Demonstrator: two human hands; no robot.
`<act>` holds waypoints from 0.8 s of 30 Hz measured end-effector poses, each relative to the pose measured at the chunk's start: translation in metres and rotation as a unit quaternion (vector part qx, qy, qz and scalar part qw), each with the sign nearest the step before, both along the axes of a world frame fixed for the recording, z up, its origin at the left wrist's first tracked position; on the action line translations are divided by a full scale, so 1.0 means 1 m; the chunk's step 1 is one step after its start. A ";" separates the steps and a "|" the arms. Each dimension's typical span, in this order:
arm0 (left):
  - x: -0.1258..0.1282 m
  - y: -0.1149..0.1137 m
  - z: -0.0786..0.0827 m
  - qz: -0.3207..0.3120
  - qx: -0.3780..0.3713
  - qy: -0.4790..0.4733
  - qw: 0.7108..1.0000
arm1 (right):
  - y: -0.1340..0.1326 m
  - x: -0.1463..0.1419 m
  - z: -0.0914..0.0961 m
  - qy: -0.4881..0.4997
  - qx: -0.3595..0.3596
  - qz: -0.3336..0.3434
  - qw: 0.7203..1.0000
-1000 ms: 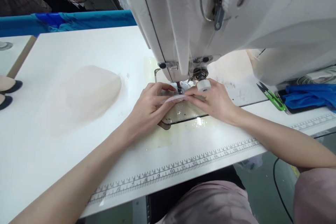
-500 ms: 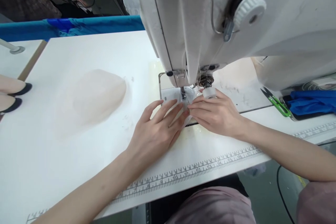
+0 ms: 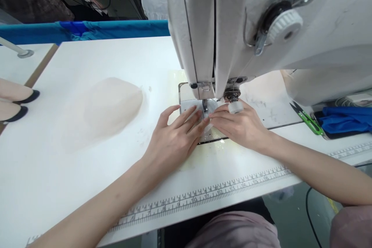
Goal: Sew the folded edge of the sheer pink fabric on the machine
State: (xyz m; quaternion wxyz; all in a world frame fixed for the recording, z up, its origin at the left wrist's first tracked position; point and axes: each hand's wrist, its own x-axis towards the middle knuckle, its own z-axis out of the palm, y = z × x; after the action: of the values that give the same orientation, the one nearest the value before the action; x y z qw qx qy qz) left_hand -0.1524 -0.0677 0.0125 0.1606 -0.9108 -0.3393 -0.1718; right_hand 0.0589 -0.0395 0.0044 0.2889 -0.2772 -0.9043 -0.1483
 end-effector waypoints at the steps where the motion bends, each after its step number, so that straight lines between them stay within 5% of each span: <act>1: 0.000 0.002 0.000 0.003 0.001 -0.002 1.000 | 0.001 0.000 -0.001 -0.003 0.001 -0.002 1.000; 24: 0.000 0.005 -0.004 0.007 0.018 -0.034 0.999 | -0.004 0.003 0.000 -0.044 -0.016 -0.025 0.999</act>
State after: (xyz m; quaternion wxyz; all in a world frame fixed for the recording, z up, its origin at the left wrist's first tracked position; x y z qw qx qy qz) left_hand -0.1528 -0.0622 0.0084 0.1665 -0.8990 -0.3481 -0.2073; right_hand 0.0624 -0.0434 0.0041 0.2402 -0.2971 -0.9114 -0.1530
